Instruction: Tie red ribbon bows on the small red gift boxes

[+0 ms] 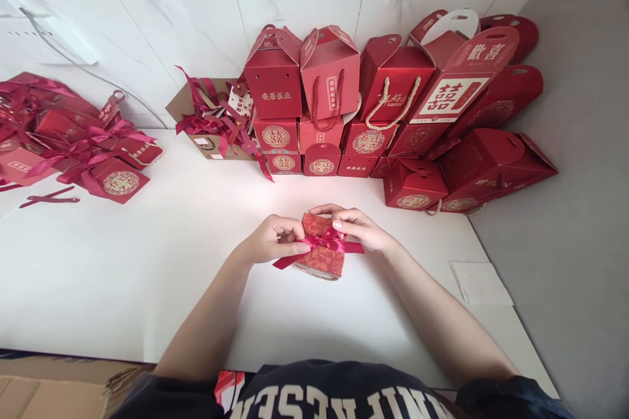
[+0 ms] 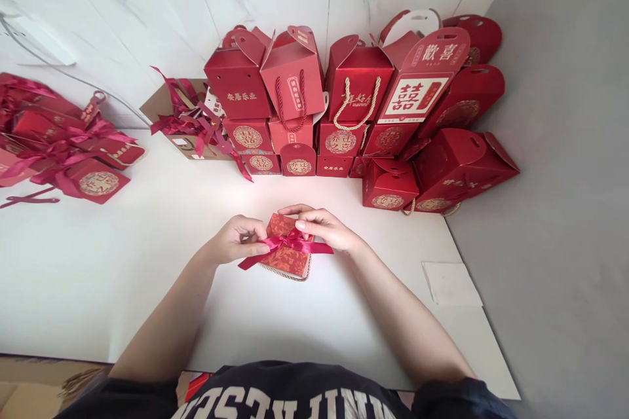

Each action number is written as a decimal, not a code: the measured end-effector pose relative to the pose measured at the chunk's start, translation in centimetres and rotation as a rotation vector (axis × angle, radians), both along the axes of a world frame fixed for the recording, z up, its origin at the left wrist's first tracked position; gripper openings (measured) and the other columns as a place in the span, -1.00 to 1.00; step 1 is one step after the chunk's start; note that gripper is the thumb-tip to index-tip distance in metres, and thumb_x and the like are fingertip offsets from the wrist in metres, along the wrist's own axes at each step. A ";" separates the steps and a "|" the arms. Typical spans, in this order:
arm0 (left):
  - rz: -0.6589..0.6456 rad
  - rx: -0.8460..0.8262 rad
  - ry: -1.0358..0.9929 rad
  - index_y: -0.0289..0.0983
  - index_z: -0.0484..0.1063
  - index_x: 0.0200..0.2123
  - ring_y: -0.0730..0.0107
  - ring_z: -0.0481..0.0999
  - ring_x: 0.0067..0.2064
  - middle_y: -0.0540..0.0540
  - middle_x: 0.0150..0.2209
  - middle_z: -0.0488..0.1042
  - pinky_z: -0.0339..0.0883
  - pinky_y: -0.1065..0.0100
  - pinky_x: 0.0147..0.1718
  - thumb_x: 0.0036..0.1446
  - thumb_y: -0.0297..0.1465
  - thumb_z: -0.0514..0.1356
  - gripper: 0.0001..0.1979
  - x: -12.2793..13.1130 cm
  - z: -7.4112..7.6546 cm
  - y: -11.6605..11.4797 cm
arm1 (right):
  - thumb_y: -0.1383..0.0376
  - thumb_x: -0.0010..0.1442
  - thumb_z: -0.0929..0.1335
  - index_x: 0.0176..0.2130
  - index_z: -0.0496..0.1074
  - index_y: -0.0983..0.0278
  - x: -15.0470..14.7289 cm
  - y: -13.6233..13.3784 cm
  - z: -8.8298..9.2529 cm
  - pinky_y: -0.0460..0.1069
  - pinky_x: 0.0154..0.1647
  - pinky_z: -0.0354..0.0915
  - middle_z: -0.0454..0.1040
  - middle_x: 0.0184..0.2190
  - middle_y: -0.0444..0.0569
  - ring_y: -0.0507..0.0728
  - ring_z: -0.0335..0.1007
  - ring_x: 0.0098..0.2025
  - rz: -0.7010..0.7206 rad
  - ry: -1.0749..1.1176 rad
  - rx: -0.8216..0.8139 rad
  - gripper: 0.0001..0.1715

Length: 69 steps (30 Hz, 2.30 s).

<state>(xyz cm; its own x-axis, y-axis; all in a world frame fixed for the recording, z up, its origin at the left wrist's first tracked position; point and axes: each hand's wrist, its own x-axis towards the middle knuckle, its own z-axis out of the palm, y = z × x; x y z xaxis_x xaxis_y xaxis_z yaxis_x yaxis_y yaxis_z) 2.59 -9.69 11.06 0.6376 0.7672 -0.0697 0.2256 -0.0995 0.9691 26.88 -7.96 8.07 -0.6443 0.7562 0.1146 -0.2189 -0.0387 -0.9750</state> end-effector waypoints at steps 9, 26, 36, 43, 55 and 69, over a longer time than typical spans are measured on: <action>0.135 0.099 -0.008 -0.35 0.38 -0.64 0.59 0.21 -0.58 0.02 -0.63 0.31 0.09 0.46 -0.57 0.13 -0.24 0.23 -0.61 0.0 -0.6 0.9 | 0.02 0.22 0.35 -0.62 0.36 0.31 0.1 0.0 -0.1 0.15 0.16 0.17 0.36 0.15 0.06 0.26 0.28 0.16 -0.007 -0.022 0.011 -0.46; 0.162 -0.351 -0.189 -0.33 0.26 -0.65 0.61 0.21 -0.67 0.08 -0.70 0.24 0.08 0.50 -0.65 0.03 -0.13 0.27 -0.56 -0.1 -4.0 1.5 | 0.02 0.21 0.35 -0.62 0.41 0.30 0.0 -0.1 -0.7 0.17 0.20 0.15 0.36 0.13 0.03 0.26 0.29 0.16 -0.019 0.017 0.024 -0.47; -0.004 -0.437 -0.221 -0.33 0.35 -0.54 0.44 0.36 -0.78 -0.01 -0.74 0.43 0.13 0.49 -0.80 0.09 -0.17 0.25 -0.64 -0.1 -2.6 0.5 | 0.00 0.31 0.23 -0.16 0.40 0.18 2.1 -2.2 1.6 0.04 -0.03 0.23 0.48 -0.19 -0.07 0.14 0.37 -0.13 -0.343 -0.458 0.092 -0.65; 0.074 -0.390 -0.251 -0.35 0.37 -0.60 0.50 0.33 -0.77 0.01 -0.77 0.38 0.16 0.50 -0.76 0.11 -0.20 0.25 -0.62 0.2 -2.7 0.4 | -0.06 0.32 0.18 -0.25 0.35 0.20 3.4 -4.9 0.2 0.01 -0.26 0.26 0.43 -0.43 -0.11 0.10 0.36 -0.38 -0.383 -0.502 -0.056 -0.57; 0.154 -0.392 -0.316 -0.33 0.31 -0.57 0.47 0.37 -0.77 0.01 -0.76 0.42 0.17 0.52 -0.78 0.16 -0.22 0.22 -0.64 0.6 -2.6 0.2 | 0.01 0.28 0.28 -0.53 0.27 0.24 3.4 -5.2 0.9 -0.06 -0.45 0.11 0.29 -0.63 -0.18 0.01 0.16 -0.56 -0.184 -0.303 -0.116 -0.52; 0.293 -0.362 -0.200 -0.24 0.03 -0.65 0.52 0.26 -0.84 0.08 -0.85 0.31 -0.08 0.57 -0.86 0.10 -0.23 0.21 -0.55 1.5 -3.5 0.0 | 0.15 0.30 0.32 -0.44 0.42 0.30 3.1 -5.3 -0.4 -0.06 -0.25 0.26 0.49 -0.47 -0.10 0.03 0.40 -0.38 -0.142 -0.176 -0.154 -0.65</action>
